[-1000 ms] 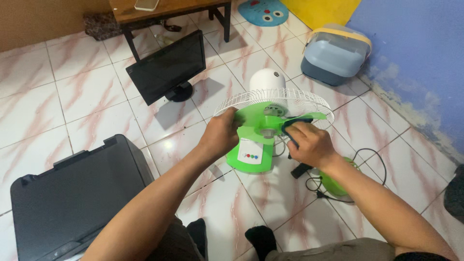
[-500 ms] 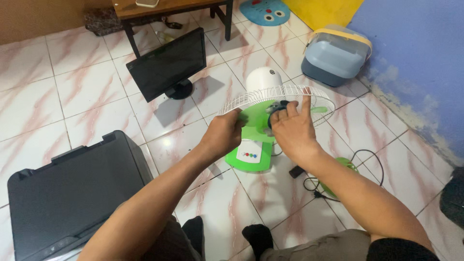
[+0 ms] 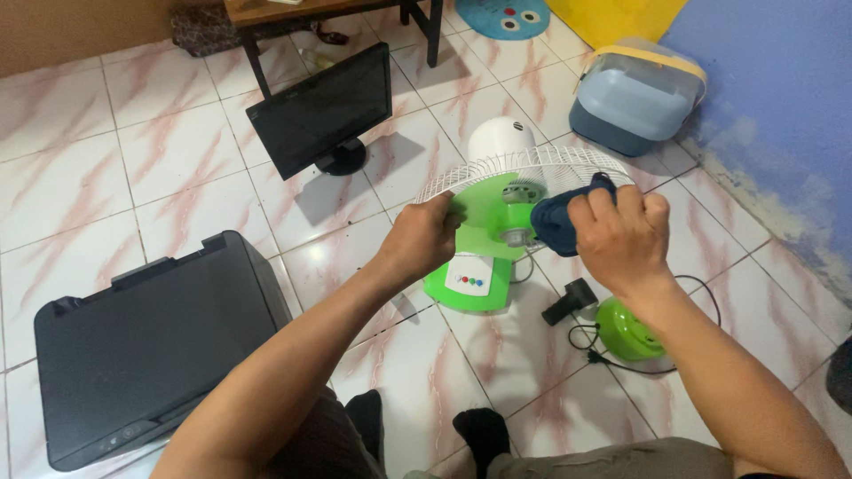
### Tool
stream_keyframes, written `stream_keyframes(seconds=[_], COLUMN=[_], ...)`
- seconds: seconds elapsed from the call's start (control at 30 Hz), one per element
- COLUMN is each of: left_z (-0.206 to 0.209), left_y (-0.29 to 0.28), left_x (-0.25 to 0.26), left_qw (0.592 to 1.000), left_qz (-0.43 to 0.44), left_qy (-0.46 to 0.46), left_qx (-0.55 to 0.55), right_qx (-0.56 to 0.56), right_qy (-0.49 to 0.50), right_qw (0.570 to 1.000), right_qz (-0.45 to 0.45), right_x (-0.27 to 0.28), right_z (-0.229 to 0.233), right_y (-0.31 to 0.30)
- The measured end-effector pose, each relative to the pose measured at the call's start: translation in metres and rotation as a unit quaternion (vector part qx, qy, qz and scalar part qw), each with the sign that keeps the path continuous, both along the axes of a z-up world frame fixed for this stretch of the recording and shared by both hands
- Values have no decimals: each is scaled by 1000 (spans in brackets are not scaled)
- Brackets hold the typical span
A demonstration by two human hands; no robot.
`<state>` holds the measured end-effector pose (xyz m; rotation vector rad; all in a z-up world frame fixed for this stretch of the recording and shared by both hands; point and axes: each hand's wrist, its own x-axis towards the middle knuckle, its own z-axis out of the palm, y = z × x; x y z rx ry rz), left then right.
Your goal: The person cleans the grill and motor housing of a green and white electric fan using a blue cloth.
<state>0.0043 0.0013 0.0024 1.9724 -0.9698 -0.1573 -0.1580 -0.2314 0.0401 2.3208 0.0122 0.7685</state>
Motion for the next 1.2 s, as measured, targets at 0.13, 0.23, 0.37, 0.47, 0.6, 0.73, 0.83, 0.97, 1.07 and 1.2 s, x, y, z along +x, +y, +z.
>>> stream_keyframes(seconds=[0.13,0.23,0.37,0.47,0.6,0.73,0.83,0.97,1.07,1.2], left_z=[2,3,-3,-6,8,35,46,41,35,34], left_y=[0,1,1,2,7,15,10,-20,-45,-58], left_x=[0,0,0,0,-5,-21,-35,-60,-69,-63], left_qw=[1000,1000,999,1000,998,956,922,917,937,946], left_qz=[-6,-4,8,18,30,93,46,-75,-68,-56], left_qy=[-14,-3,-11,-18,-55,-240,-381,-375,-301,-258], left_qx=[-11,7,-30,-17,-20,139,54,-109,-163,-187], right_qx=[70,199,339,423,472,526,562,569,666,624], right_qy=[-8,-51,-70,-116,-159,-190,-166,-90,-57,-90], right_qw=[998,978,937,895,848,812,796,812,729,753], right_qz=[2,42,51,81,181,168,153,94,148,186], right_x=[-8,-13,-25,-35,-55,-63,-50,-41,-40,-20], right_z=[-3,-11,-13,3,21,2,-21,-44,-55,-54], right_y=[-18,-29,-35,-29,-20,-26,-29,-38,-36,-11])
